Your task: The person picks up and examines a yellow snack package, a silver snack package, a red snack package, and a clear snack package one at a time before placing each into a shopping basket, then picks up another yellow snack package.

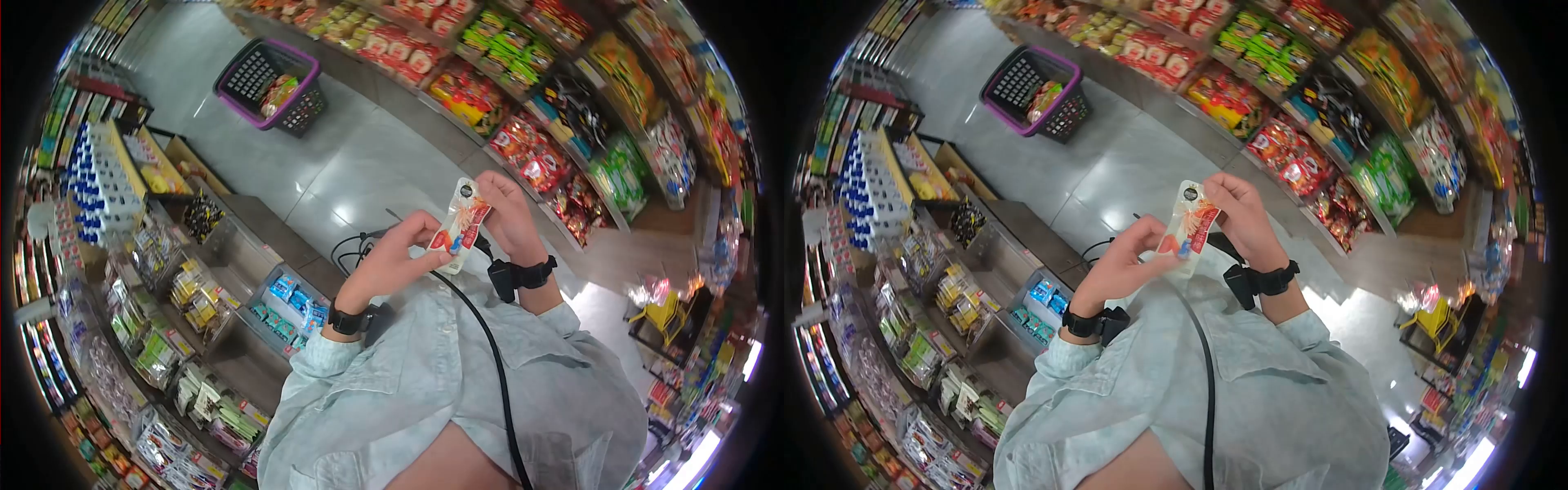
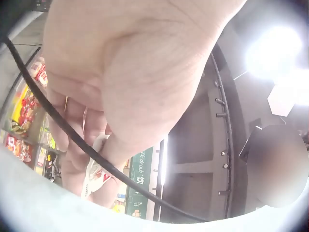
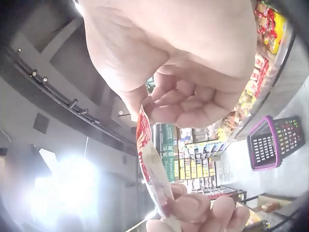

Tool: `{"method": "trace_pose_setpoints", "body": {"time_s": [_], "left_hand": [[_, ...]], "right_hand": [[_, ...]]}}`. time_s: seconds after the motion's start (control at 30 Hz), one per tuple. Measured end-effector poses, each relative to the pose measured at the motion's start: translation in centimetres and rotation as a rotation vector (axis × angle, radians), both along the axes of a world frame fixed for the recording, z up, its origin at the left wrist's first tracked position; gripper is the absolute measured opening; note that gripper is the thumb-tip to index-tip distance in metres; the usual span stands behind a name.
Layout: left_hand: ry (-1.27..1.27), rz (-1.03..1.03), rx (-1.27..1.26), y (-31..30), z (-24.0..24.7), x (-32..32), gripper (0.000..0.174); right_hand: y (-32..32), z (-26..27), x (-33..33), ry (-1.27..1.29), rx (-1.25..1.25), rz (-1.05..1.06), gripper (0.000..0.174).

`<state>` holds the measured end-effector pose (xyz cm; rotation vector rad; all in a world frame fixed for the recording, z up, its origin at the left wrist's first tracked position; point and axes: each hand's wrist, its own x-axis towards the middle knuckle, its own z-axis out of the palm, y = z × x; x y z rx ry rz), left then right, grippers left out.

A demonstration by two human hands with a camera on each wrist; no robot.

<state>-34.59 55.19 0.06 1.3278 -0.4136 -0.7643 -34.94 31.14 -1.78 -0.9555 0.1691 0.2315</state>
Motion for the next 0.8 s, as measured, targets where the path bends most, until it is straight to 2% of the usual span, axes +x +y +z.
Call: {"method": "trace_pose_setpoints", "body": {"time_s": [0.07, 0.17, 0.33, 0.47, 0.6, 0.67, 0.8], "left_hand": [[-0.013, 0.049, 0.012, 2.1, -0.4, 0.9, 0.021], [0.056, 0.144, 0.012, 4.6, -1.6, 2.4, 0.031], [0.031, 0.213, 0.183, 7.7, -3.7, 6.8, 0.026], [0.025, 0.321, 0.274, 9.9, -6.1, 11.9, 0.024], [0.224, 0.583, 0.296, 12.4, -4.5, 18.3, 0.019], [0.246, 0.684, 0.241, 13.3, -2.8, 21.8, 0.016], [0.306, 0.846, 0.204, 14.0, -2.0, 28.5, 0.013]], "right_hand": [[2.3, -0.1, 2.0, 0.029, 0.03, 0.038, 0.013], [5.0, -0.2, 5.2, 0.071, 0.044, 0.084, 0.011], [7.6, -2.7, 12.3, 0.121, 0.093, 0.252, 0.008], [10.5, -4.9, 21.0, 0.153, 0.052, 0.38, 0.011], [14.7, -4.4, 31.3, 0.166, -0.073, 0.54, 0.016], [16.8, -3.0, 36.1, 0.169, -0.134, 0.611, 0.018], [19.3, -4.6, 44.3, 0.009, -0.206, 0.812, 0.022]]}}
